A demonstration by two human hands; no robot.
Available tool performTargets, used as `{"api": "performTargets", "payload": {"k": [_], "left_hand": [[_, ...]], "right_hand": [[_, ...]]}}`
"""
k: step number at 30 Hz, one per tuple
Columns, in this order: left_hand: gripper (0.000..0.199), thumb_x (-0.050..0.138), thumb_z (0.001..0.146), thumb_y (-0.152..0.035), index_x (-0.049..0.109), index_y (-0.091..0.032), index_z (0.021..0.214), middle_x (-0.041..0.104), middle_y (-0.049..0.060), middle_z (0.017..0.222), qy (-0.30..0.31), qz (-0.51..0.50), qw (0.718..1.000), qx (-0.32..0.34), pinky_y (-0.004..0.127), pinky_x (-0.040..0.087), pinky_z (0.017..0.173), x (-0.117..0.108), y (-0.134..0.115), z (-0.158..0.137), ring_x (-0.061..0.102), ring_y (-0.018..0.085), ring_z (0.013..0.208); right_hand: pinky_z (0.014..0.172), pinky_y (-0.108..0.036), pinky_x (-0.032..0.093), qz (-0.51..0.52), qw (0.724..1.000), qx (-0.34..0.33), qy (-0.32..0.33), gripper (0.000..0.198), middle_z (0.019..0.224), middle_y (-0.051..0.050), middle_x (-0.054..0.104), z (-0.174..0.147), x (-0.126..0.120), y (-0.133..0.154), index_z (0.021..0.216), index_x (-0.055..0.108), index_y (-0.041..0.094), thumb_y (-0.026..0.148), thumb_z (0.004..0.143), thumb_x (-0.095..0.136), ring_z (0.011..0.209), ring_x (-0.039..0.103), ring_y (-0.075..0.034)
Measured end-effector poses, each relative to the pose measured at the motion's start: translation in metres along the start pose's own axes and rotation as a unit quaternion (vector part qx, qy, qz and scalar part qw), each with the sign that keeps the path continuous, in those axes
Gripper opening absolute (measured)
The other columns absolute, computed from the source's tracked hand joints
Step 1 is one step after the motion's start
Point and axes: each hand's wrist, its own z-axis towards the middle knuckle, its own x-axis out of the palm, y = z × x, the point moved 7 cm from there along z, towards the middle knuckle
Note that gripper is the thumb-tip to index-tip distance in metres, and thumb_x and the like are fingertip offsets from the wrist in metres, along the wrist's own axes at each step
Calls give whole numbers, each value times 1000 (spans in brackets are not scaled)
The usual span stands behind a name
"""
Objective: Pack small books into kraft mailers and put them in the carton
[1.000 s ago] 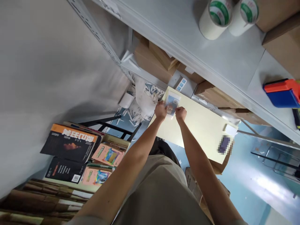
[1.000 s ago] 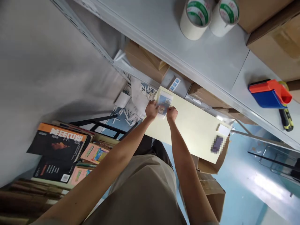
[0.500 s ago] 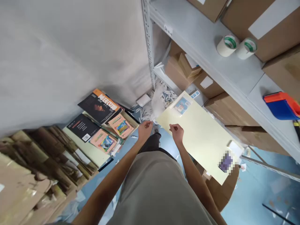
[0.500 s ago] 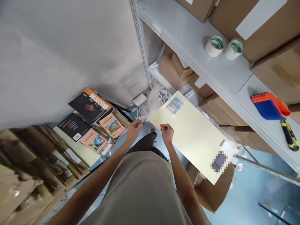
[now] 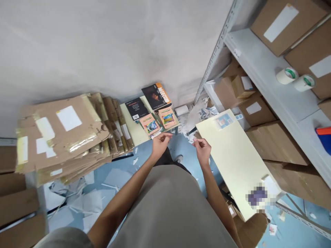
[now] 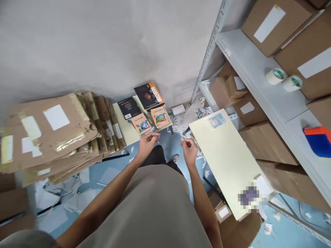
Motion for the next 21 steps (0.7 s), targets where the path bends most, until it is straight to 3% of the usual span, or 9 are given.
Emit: {"api": "performTargets", "payload": {"k": [4,8,12,16,18,21], "left_hand": [[24,73,82,-43,80,-20,84,79,6,85,-35,-9,999,11,30,55,66,-57,-8,-7,67,17,69],[23,73,83,-42,80,-20,82,81,5,87,-75,-15,997,5,29,54,63,-132,-6,-14,65,15,64],[26,68,85,-38,83,-20,96,82,6,92,-100,-3,995,17,29,56,65,-230,1,-22,69,16,66],[32,63,84,-35,83,-19,104,83,7,97,-152,14,988,19,29,57,68,-344,13,-31,71,17,71],[33,62,84,-35,82,-18,105,83,8,98,-184,18,983,16,30,57,69,-397,19,-35,72,19,74],[33,62,84,-35,81,-18,105,83,8,99,-225,29,974,16,31,58,73,-461,23,-42,73,19,77]], "right_hand": [[71,-36,59,3,999,-17,41,42,71,-4,74,-26,48,14,83,72,23,64,91,77,70,71,-22],[71,-36,60,2,995,-18,94,43,71,-4,75,-51,121,22,84,73,23,65,90,78,70,71,-23],[72,-37,61,4,978,3,211,43,73,-4,75,-87,227,24,84,75,25,68,87,80,72,74,-24],[70,-38,62,26,937,64,341,49,80,-5,78,-130,347,13,88,78,24,72,78,85,72,75,-26],[70,-37,62,39,928,103,357,53,85,-6,79,-145,397,5,91,79,23,72,72,89,72,75,-25],[73,-34,61,81,930,166,317,56,89,-5,78,-157,449,-4,88,75,22,70,65,92,75,74,-21]]}}
